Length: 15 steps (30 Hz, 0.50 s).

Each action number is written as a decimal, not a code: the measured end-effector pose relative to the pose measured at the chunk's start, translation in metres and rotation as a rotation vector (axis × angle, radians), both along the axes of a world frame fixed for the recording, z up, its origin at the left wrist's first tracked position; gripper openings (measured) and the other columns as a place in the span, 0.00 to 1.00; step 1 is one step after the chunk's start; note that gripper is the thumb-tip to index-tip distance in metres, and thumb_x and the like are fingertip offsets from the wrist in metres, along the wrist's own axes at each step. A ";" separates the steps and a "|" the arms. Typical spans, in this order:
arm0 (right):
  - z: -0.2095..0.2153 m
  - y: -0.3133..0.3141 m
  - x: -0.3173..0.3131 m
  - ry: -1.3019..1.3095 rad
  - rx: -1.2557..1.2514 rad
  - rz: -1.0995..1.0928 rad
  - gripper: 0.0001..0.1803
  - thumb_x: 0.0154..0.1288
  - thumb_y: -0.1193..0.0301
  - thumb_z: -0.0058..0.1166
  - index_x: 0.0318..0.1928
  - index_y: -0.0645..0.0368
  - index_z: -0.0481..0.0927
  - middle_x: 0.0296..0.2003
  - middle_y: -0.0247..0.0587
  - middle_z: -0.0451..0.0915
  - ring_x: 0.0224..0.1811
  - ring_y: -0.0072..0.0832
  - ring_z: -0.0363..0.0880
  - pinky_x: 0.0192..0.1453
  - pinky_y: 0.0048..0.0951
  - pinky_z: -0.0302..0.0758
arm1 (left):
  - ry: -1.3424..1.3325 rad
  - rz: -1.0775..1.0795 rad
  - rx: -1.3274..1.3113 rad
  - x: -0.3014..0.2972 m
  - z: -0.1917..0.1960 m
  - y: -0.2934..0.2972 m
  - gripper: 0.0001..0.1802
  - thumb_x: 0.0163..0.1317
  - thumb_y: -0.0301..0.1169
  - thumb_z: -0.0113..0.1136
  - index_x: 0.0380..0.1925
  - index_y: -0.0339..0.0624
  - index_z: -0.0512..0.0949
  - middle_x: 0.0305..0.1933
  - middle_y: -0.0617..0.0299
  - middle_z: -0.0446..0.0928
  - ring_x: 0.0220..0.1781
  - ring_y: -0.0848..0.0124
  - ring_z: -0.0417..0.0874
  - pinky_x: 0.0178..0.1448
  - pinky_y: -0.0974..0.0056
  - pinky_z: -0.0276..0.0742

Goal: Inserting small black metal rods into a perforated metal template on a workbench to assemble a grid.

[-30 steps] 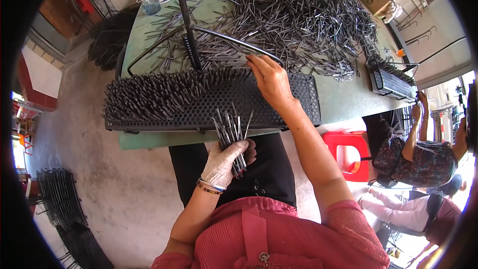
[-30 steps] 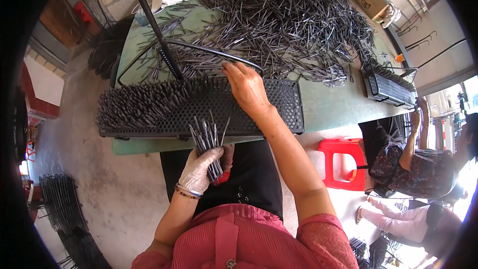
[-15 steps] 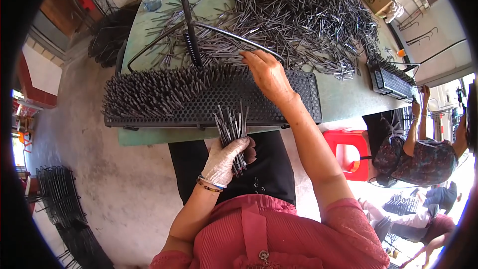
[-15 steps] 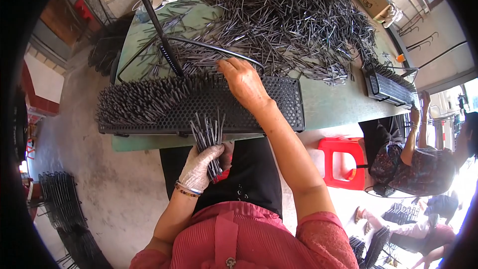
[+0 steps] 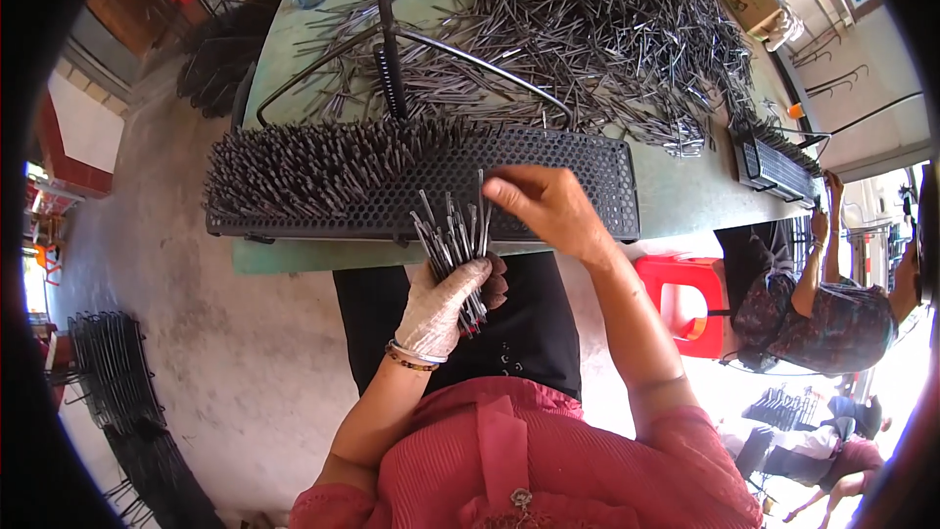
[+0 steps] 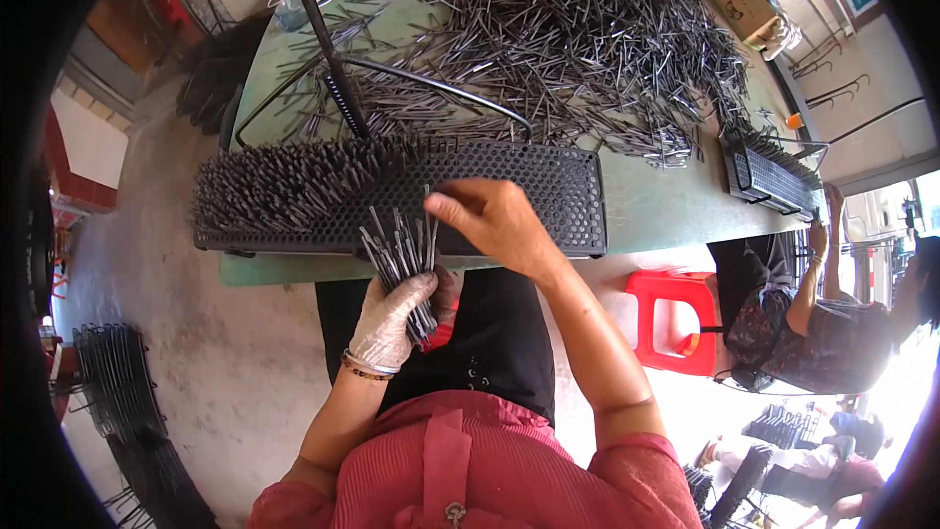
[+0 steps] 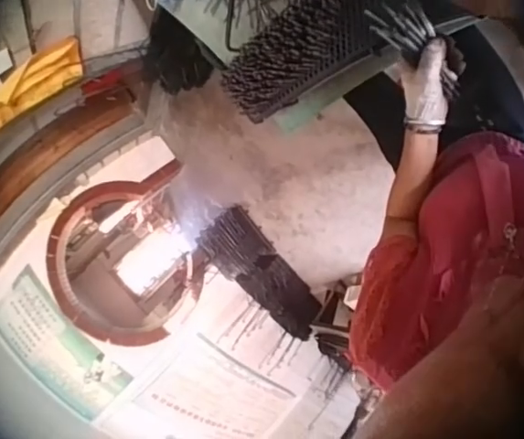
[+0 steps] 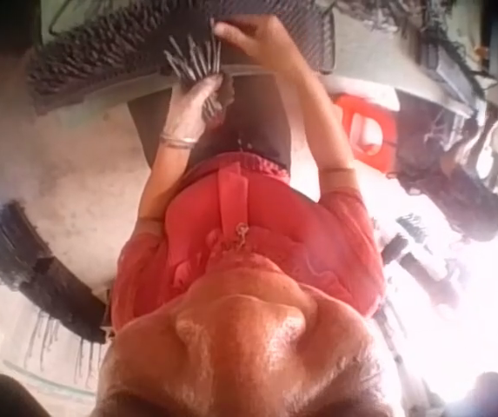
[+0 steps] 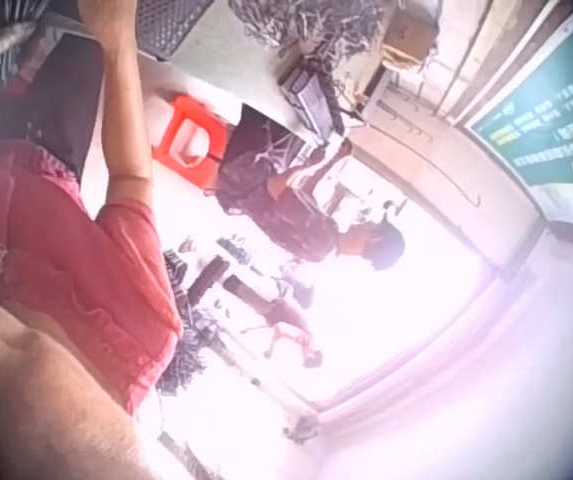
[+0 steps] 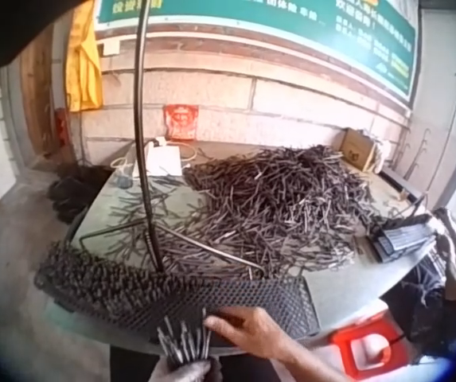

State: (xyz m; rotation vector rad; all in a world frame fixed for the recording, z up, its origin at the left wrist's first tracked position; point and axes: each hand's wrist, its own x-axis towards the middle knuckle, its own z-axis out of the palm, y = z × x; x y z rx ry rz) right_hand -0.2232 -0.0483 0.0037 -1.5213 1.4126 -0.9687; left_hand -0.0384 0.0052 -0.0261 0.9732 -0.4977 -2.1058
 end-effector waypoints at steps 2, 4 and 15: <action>0.000 0.002 -0.003 -0.117 0.181 0.047 0.20 0.66 0.61 0.61 0.45 0.70 0.82 0.30 0.34 0.82 0.32 0.16 0.76 0.37 0.21 0.74 | -0.022 -0.023 -0.058 -0.005 0.008 -0.002 0.11 0.62 0.29 0.60 0.42 0.34 0.77 0.37 0.55 0.82 0.34 0.69 0.84 0.37 0.64 0.84; 0.003 0.003 -0.002 -0.207 0.212 0.010 0.18 0.65 0.63 0.61 0.44 0.69 0.83 0.29 0.31 0.81 0.29 0.14 0.73 0.34 0.18 0.72 | -0.022 -0.031 -0.031 -0.006 0.007 -0.002 0.11 0.63 0.29 0.60 0.43 0.35 0.77 0.37 0.55 0.82 0.33 0.69 0.84 0.36 0.64 0.84; 0.008 -0.051 -0.007 -0.068 -0.300 -0.263 0.13 0.62 0.71 0.63 0.44 0.67 0.82 0.32 0.39 0.84 0.33 0.18 0.79 0.40 0.22 0.75 | 0.019 -0.013 0.047 -0.005 0.001 0.001 0.12 0.62 0.26 0.57 0.45 0.36 0.74 0.36 0.52 0.81 0.31 0.69 0.83 0.34 0.65 0.82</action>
